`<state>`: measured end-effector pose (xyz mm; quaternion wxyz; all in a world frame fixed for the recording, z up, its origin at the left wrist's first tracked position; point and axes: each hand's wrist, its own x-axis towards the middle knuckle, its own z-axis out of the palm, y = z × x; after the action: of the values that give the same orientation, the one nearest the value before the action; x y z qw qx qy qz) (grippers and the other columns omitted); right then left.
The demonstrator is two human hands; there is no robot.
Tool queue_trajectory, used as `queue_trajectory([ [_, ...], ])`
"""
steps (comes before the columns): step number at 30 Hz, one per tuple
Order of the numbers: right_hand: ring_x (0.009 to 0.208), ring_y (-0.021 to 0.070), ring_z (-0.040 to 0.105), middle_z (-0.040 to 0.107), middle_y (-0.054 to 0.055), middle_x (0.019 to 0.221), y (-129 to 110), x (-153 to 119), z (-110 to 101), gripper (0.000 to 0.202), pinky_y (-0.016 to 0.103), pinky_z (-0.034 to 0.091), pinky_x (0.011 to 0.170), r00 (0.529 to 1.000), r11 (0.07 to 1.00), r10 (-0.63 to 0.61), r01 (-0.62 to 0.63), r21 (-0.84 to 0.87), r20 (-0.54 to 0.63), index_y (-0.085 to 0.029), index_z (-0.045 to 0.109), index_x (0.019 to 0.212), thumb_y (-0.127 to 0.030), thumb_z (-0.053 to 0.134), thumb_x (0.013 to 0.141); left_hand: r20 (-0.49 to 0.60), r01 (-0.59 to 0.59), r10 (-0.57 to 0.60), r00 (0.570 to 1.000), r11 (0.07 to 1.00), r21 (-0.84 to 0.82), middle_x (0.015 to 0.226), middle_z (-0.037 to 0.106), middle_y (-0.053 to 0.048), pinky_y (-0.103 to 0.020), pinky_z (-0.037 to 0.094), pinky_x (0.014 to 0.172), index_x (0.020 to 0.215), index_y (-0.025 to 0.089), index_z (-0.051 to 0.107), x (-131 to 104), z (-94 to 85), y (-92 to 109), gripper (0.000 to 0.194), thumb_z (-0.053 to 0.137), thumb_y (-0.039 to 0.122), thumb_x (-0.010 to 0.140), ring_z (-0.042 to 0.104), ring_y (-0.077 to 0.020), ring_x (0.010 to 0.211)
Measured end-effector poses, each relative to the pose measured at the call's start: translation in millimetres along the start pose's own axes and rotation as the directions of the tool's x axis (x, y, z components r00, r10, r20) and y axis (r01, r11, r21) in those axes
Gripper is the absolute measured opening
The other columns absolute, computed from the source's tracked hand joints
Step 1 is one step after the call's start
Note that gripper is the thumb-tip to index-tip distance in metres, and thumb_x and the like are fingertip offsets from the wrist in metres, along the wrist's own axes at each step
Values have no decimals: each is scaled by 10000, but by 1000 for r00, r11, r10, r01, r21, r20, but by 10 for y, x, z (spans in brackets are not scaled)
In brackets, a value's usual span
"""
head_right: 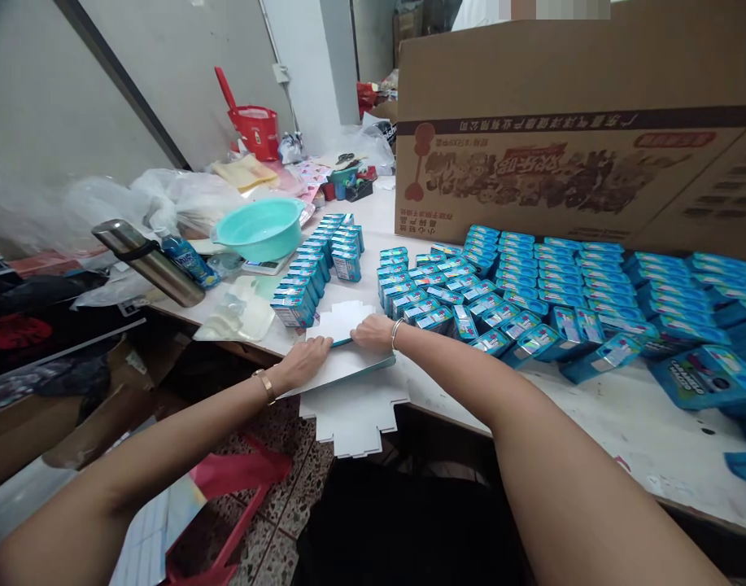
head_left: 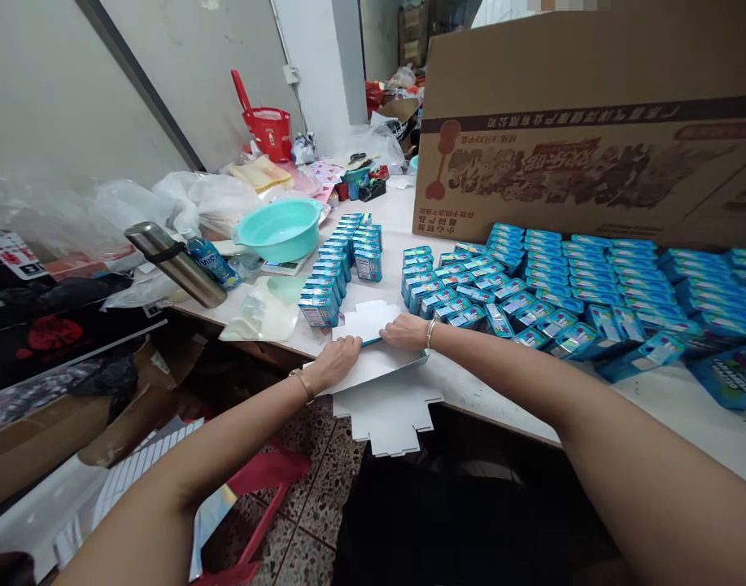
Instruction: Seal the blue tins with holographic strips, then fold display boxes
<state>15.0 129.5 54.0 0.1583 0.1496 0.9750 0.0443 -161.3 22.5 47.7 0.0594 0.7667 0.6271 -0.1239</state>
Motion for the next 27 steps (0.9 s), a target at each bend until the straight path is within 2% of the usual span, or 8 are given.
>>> queue_trajectory([
  [9,932,270,709,730,229,955,-89,2,-179,252,353,472,777,996,993,88,-90,79,28,-54,627,1099,-119,508,887,-65,-53,48,997,995,-88,1011,677,-169,-393,514,865,1048,129,604,172,7,-37,259,386,47,934,686,-275,984],
  [13,976,288,702,731,212,985,-139,-326,-307,287,348,474,782,982,977,183,-187,105,50,-93,616,1152,-145,496,896,-242,-41,1,970,986,-162,1249,613,-183,-447,451,1023,1260,151,530,-36,-200,-208,342,532,196,920,559,-308,1236],
  [14,974,296,704,731,210,984,-158,-467,-314,298,350,477,773,974,968,221,-226,110,54,-101,611,1167,-152,477,907,-348,-32,-49,936,974,-224,1345,554,-189,-462,415,1071,1340,158,465,-132,-229,-260,454,568,268,913,488,-313,1315],
  [16,941,307,713,736,201,968,-229,-772,-282,315,352,486,737,947,939,314,-320,124,72,-112,602,1186,-163,440,921,-602,-85,-297,741,848,-522,1394,516,-171,-464,404,1092,1399,183,403,-333,-200,-301,575,597,373,892,466,-303,1335],
  [18,897,311,724,743,188,970,-366,-1034,-197,345,345,487,696,901,888,421,-433,156,106,-117,578,1229,-175,423,926,-589,-211,-580,563,588,-781,1383,514,-175,-451,465,1030,1429,192,355,-484,-47,-198,631,555,469,898,516,-296,1291],
  [19,898,315,725,744,189,981,-461,-1126,-144,381,346,486,692,854,829,504,-520,207,130,-115,549,1281,-181,422,928,-522,-279,-654,548,445,-851,1406,492,-187,-443,481,1013,1454,192,312,-525,59,-86,688,540,516,892,519,-298,1295],
  [22,862,317,735,750,202,957,-800,-1231,2,578,346,484,679,760,716,619,-650,256,199,-76,350,1482,-132,409,910,-304,-322,-630,714,91,-942,1527,372,-209,-407,509,987,1513,207,207,-498,338,382,854,563,595,840,506,-312,1333],
  [27,933,344,717,735,221,1037,-1063,-1110,56,623,388,493,748,791,665,583,-596,451,186,-57,246,1541,-292,381,980,-135,-195,-603,786,-35,-980,1584,363,-122,-382,454,1088,1535,230,197,-263,331,779,854,632,315,804,433,-264,1408],
])
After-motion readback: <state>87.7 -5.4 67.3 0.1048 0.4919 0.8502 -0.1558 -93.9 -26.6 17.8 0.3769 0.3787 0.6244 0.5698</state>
